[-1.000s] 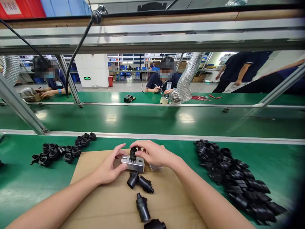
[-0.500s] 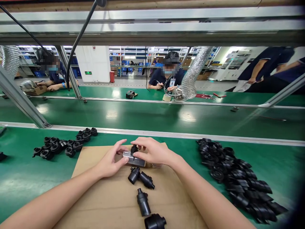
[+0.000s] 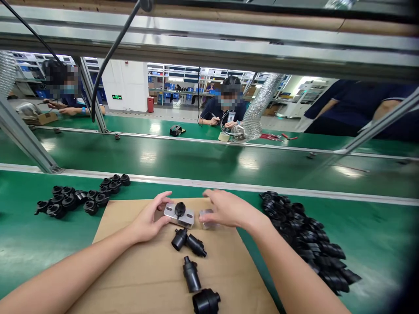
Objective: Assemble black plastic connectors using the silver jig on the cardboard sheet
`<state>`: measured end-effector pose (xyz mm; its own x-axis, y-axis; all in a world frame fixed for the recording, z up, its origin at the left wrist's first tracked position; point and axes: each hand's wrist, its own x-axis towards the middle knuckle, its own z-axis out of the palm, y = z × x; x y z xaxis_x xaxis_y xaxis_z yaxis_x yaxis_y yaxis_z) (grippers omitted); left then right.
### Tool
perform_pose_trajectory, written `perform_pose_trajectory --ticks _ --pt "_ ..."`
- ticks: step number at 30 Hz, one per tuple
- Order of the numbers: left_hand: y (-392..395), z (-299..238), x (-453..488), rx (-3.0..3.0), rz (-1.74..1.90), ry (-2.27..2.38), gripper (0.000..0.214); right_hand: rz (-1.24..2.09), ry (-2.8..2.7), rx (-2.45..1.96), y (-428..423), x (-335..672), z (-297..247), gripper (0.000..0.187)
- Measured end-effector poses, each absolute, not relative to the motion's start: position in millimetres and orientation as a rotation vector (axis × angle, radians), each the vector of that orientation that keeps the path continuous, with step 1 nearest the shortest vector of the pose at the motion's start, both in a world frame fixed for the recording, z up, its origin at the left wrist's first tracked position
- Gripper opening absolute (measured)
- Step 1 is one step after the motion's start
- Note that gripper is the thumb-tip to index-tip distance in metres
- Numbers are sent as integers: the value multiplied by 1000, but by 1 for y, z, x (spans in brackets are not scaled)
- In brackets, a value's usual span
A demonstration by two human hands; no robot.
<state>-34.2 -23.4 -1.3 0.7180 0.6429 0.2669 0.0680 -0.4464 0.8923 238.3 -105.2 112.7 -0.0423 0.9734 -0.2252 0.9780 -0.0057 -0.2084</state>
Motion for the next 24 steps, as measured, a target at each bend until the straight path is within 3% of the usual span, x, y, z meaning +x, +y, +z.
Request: perform_pose_trajectory --ticks 4,5,8,9,15,19,24 --pt "-24 -3 -34 1957 705 555 67 -565 2080 2070 -117 244 115 52" --pt "-24 -3 -34 1951 703 554 66 -622 2119 2016 -119 246 114 56" --pt "-25 -4 -33 1931 709 540 65 -744 2226 1942 -126 253 110 95" --pt "-25 -4 -32 1924 712 535 64 -755 2252 1948 -128 256 108 97" --pt "-25 -6 -30 1862 716 493 65 -671 2408 1851 -136 264 107 48" --pt "-23 -6 -30 1828 681 415 67 -553 2753 1789 -129 257 124 52" --pt "-23 -7 -29 1809 679 332 69 -384 2954 1320 -106 226 136 57"
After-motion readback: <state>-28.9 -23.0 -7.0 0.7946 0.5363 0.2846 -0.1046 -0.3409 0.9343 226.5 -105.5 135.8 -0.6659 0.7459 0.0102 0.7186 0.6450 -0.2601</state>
